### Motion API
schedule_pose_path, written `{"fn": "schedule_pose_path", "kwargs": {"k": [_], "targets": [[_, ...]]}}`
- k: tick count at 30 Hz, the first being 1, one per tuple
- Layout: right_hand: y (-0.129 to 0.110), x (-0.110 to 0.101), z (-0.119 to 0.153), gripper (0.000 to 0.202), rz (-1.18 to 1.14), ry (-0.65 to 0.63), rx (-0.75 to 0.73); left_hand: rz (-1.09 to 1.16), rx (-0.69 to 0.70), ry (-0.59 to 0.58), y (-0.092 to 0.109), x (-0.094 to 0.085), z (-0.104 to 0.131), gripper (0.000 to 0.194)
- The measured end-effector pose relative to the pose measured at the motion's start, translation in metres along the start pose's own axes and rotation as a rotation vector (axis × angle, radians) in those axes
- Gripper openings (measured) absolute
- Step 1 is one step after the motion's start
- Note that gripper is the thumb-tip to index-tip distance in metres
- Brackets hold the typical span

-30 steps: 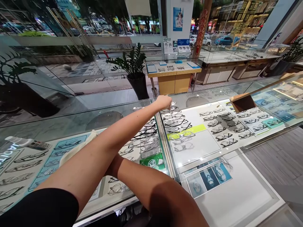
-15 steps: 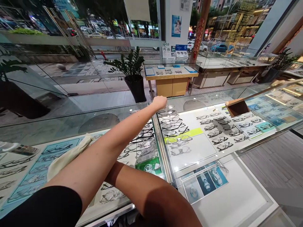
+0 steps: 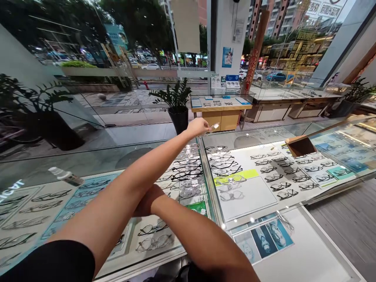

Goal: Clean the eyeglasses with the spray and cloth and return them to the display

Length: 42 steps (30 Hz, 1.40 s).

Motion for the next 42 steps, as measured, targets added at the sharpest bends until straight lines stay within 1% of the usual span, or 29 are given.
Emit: {"fn": "schedule_pose_path", "kwargs": {"k": [1, 2, 3, 4, 6, 7, 9, 12, 13, 14, 16, 18, 20, 21, 23, 24, 27, 30, 33, 37, 40, 42], "targets": [[-0.001, 0.000, 0.000, 0.027, -0.069, 0.004, -0.001, 0.101, -0.014, 0.039, -0.009, -0.015, 0.009, 0.023], [0.000, -0.001, 0.001, 0.028, -0.122, 0.028, 0.039, 0.214, -0.025, 0.076, -0.019, -0.029, 0.020, 0.023], [0.000, -0.003, 0.003, 0.035, -0.172, 0.029, 0.062, 0.330, -0.032, 0.110, -0.030, -0.043, 0.033, 0.024], [0.002, -0.004, 0.006, 0.041, -0.269, 0.020, 0.132, 0.441, -0.039, 0.139, -0.042, -0.057, 0.049, 0.024], [0.002, -0.013, 0.013, 0.051, -0.428, 0.067, 0.200, 0.633, -0.092, 0.212, -0.070, -0.082, 0.088, 0.023], [-0.001, -0.018, 0.016, 0.053, -0.486, 0.086, 0.205, 0.697, -0.125, 0.237, -0.085, -0.092, 0.110, 0.024], [-0.005, -0.029, 0.022, 0.057, -0.566, 0.131, 0.204, 0.797, -0.215, 0.279, -0.113, -0.105, 0.156, 0.024], [-0.005, -0.043, 0.029, 0.060, -0.687, 0.232, 0.217, 0.906, -0.333, 0.331, -0.149, -0.111, 0.225, 0.023], [-0.002, -0.046, 0.032, 0.061, -0.724, 0.271, 0.234, 0.931, -0.367, 0.342, -0.159, -0.109, 0.246, 0.023], [0.004, -0.048, 0.034, 0.061, -0.761, 0.336, 0.253, 0.959, -0.408, 0.366, -0.168, -0.106, 0.264, 0.023], [0.018, -0.051, 0.038, 0.061, -0.842, 0.475, 0.293, 0.977, -0.433, 0.413, -0.180, -0.099, 0.295, 0.024], [0.038, -0.050, 0.043, 0.060, -0.877, 0.666, 0.383, 1.054, -0.444, 0.453, -0.187, -0.091, 0.315, 0.027], [0.055, -0.047, 0.047, 0.055, -0.836, 0.817, 0.498, 1.100, -0.445, 0.456, -0.189, -0.083, 0.326, 0.030], [0.060, -0.043, 0.047, 0.049, -0.830, 0.835, 0.533, 1.126, -0.438, 0.455, -0.188, -0.080, 0.329, 0.031], [0.064, -0.034, 0.044, 0.036, -0.862, 0.835, 0.569, 1.157, -0.410, 0.436, -0.184, -0.077, 0.332, 0.032], [0.063, -0.031, 0.042, 0.034, -0.890, 0.823, 0.568, 1.160, -0.389, 0.425, -0.180, -0.076, 0.332, 0.032], [0.058, -0.024, 0.037, 0.038, -0.997, 0.799, 0.546, 1.155, -0.334, 0.382, -0.171, -0.074, 0.332, 0.034], [0.056, -0.022, 0.035, 0.041, -1.085, 0.786, 0.545, 1.181, -0.311, 0.346, -0.167, -0.073, 0.333, 0.035], [0.058, -0.020, 0.034, 0.042, -1.124, 0.780, 0.555, 1.184, -0.315, 0.310, -0.164, -0.072, 0.334, 0.035], [0.063, -0.017, 0.033, 0.038, -1.151, 0.769, 0.531, 1.189, -0.319, 0.272, -0.163, -0.072, 0.334, 0.036], [0.065, -0.018, 0.034, 0.033, -1.155, 0.791, 0.524, 1.219, -0.343, 0.277, -0.165, -0.072, 0.333, 0.036], [0.068, -0.020, 0.036, 0.032, -1.144, 0.806, 0.553, 1.240, -0.372, 0.299, -0.170, -0.073, 0.333, 0.037]]}}
Point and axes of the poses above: each hand's wrist, its own z-axis away from the middle knuckle, its own x-axis out of the palm, y = z × x, the point moved 6 cm from there along -z, towards the middle knuckle, and after that the axes turned 8 degrees about y, right-handed, at the moved point
